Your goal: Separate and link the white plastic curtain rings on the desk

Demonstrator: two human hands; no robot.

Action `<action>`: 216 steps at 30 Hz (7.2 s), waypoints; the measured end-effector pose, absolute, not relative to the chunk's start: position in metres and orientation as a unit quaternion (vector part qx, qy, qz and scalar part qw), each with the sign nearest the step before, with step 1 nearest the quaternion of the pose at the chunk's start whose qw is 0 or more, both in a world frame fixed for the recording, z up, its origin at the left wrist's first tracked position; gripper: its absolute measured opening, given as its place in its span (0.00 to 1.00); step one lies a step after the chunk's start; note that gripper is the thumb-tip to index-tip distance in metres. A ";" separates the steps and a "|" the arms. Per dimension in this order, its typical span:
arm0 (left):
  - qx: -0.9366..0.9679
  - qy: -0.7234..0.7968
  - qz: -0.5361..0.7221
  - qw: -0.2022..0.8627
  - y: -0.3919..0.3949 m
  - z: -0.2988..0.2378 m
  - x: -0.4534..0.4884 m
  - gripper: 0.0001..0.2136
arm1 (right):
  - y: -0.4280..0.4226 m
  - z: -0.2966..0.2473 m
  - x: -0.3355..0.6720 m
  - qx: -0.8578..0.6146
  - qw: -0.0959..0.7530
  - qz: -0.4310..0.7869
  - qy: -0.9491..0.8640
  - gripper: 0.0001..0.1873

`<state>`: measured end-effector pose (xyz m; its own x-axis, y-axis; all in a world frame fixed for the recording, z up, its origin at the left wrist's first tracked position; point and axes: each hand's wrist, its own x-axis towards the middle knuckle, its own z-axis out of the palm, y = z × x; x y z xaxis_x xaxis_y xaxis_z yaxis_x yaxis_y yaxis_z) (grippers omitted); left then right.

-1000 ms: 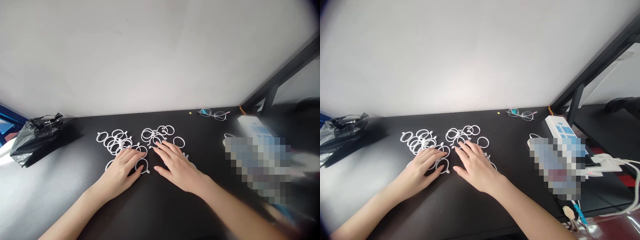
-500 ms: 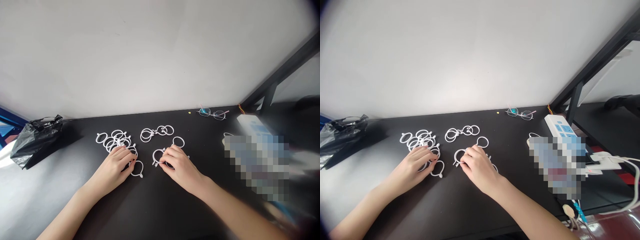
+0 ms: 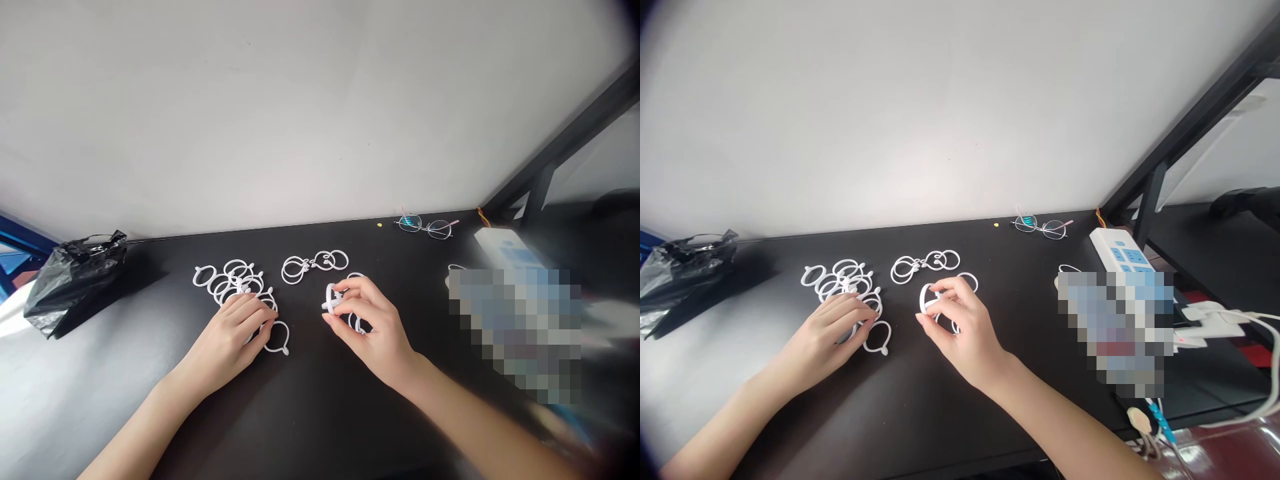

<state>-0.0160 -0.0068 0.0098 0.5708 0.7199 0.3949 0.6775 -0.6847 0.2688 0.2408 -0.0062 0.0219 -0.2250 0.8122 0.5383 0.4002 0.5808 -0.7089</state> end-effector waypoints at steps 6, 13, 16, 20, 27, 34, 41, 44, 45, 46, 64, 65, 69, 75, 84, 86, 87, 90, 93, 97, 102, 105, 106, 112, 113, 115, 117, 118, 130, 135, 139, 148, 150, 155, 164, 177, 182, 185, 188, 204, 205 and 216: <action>0.890 0.387 0.238 0.052 -0.009 0.011 -0.014 0.07 | -0.007 0.023 0.240 -0.416 0.451 0.312 -0.725 0.06; 0.894 0.375 0.239 0.058 -0.009 0.009 -0.014 0.08 | 0.002 0.031 0.244 -0.407 0.460 0.582 -0.533 0.12; 0.893 0.375 0.244 0.060 -0.009 0.009 -0.013 0.08 | 0.004 0.035 0.245 -0.393 0.454 0.640 -0.480 0.14; 0.891 0.372 0.254 0.060 -0.009 0.009 -0.012 0.07 | 0.003 0.037 0.244 -0.386 0.455 0.666 -0.448 0.13; 0.884 0.372 0.281 0.031 -0.011 0.010 -0.010 0.11 | -0.001 0.034 0.240 -0.372 0.423 0.674 -0.479 0.12; 0.891 0.331 0.310 0.001 -0.021 0.015 -0.003 0.30 | -0.010 0.029 0.240 -0.329 0.279 0.750 -0.501 0.15; 0.917 0.257 0.304 0.030 -0.033 0.019 0.013 0.19 | -0.003 0.027 0.243 -0.254 0.145 0.847 -0.444 0.14; 0.910 0.260 0.321 0.038 -0.033 0.020 0.014 0.19 | -0.003 0.025 0.241 -0.250 0.156 0.855 -0.427 0.15; 0.908 0.264 0.324 0.039 -0.033 0.021 0.014 0.19 | -0.003 0.024 0.240 -0.249 0.158 0.857 -0.423 0.15; 0.906 0.265 0.326 0.040 -0.032 0.021 0.013 0.19 | -0.003 0.023 0.239 -0.248 0.159 0.859 -0.418 0.15; 0.870 0.319 0.375 0.009 -0.032 0.011 0.012 0.18 | -0.023 0.017 0.228 -0.348 0.408 0.517 -0.667 0.10; 0.868 0.325 0.375 0.017 -0.032 0.012 0.013 0.18 | -0.024 0.016 0.228 -0.331 0.427 0.475 -0.695 0.07; 0.861 0.345 0.363 0.089 -0.035 0.015 0.013 0.17 | -0.025 0.015 0.230 -0.280 0.461 0.406 -0.738 0.05; 0.847 0.360 0.328 0.216 -0.036 0.022 0.011 0.15 | -0.025 0.017 0.232 -0.278 0.445 0.401 -0.751 0.06; 0.859 0.350 0.356 0.114 -0.033 0.020 0.011 0.16 | -0.021 0.011 0.230 -0.280 0.440 0.355 -0.776 0.08; 0.847 0.389 0.353 0.085 -0.029 0.018 0.007 0.15 | -0.018 0.010 0.232 -0.297 0.418 0.298 -0.805 0.12; 0.837 0.417 0.345 0.075 -0.026 0.017 0.004 0.14 | -0.017 0.009 0.233 -0.309 0.398 0.267 -0.822 0.14; 0.822 0.471 0.319 0.028 -0.016 0.014 -0.004 0.13 | -0.016 0.007 0.236 -0.326 0.326 0.201 -0.864 0.14; 0.835 0.478 0.274 -0.004 -0.010 0.009 -0.010 0.13 | -0.017 0.004 0.237 -0.322 0.270 0.191 -0.887 0.12; 0.847 0.476 0.236 -0.011 -0.009 0.003 -0.011 0.13 | -0.019 0.001 0.235 -0.323 0.243 0.196 -0.893 0.10; 0.847 0.481 0.224 -0.014 -0.010 0.001 -0.011 0.14 | -0.019 0.001 0.234 -0.323 0.255 0.204 -0.888 0.08; 0.845 0.487 0.221 -0.015 -0.010 0.000 -0.012 0.15 | -0.018 0.001 0.234 -0.316 0.262 0.208 -0.888 0.08; 0.844 0.487 0.222 -0.017 -0.009 0.000 -0.012 0.15 | -0.017 0.001 0.234 -0.315 0.263 0.211 -0.887 0.08; 0.839 0.487 0.241 -0.028 -0.011 0.001 -0.011 0.15 | -0.015 -0.001 0.233 -0.323 0.272 0.225 -0.878 0.09; 0.839 0.485 0.243 -0.028 -0.012 0.001 -0.010 0.15 | -0.015 -0.001 0.233 -0.324 0.273 0.224 -0.877 0.08; 0.840 0.482 0.248 -0.025 -0.013 0.002 -0.009 0.14 | -0.015 -0.001 0.233 -0.328 0.272 0.223 -0.877 0.07; 0.841 0.476 0.257 -0.019 -0.013 0.004 -0.008 0.12 | -0.015 -0.001 0.234 -0.330 0.268 0.222 -0.877 0.06; 0.842 0.472 0.262 -0.016 -0.014 0.004 -0.007 0.11 | -0.015 -0.001 0.234 -0.331 0.266 0.220 -0.878 0.06; 0.887 0.370 0.260 0.091 -0.026 0.013 0.008 0.13 | -0.012 0.006 0.231 -0.314 0.295 0.204 -0.879 0.09; 0.893 0.347 0.248 0.143 -0.031 0.012 0.012 0.12 | -0.011 0.013 0.231 -0.312 0.345 0.274 -0.842 0.07; 0.889 0.349 0.245 0.164 -0.033 0.011 0.014 0.07 | -0.011 0.013 0.231 -0.309 0.334 0.296 -0.840 0.05; 0.883 0.358 0.256 0.162 -0.032 0.013 0.015 0.02 | -0.015 0.011 0.231 -0.310 0.351 0.302 -0.830 0.05; 0.880 0.363 0.261 0.161 -0.032 0.013 0.014 0.02 | -0.015 0.013 0.231 -0.312 0.364 0.297 -0.826 0.07; 0.872 0.381 0.259 0.163 -0.032 0.015 0.013 0.02 | -0.017 0.015 0.232 -0.316 0.374 0.296 -0.820 0.07; 0.881 0.368 0.239 0.175 -0.034 0.016 0.012 0.09 | -0.017 0.013 0.233 -0.312 0.370 0.314 -0.817 0.06; 0.887 0.353 0.241 0.172 -0.032 0.021 0.014 0.06 | -0.018 0.015 0.234 -0.305 0.351 0.333 -0.820 0.12; 0.890 0.352 0.236 0.170 -0.032 0.022 0.014 0.10 | -0.018 0.013 0.234 -0.300 0.341 0.355 -0.817 0.11; 0.890 0.355 0.231 0.171 -0.032 0.022 0.013 0.12 | -0.018 0.012 0.234 -0.300 0.339 0.356 -0.817 0.10; 0.890 0.356 0.228 0.172 -0.032 0.022 0.014 0.11 | -0.018 0.012 0.234 -0.298 0.327 0.349 -0.826 0.09; 0.880 0.364 0.228 0.202 -0.034 0.020 0.011 0.09 | -0.021 0.017 0.233 -0.263 0.329 0.341 -0.840 0.10; 0.880 0.366 0.227 0.202 -0.033 0.021 0.011 0.09 | -0.021 0.017 0.233 -0.262 0.326 0.339 -0.842 0.10; 0.867 0.400 0.237 0.181 -0.035 0.018 0.010 0.14 | -0.021 0.018 0.234 -0.267 0.307 0.327 -0.853 0.10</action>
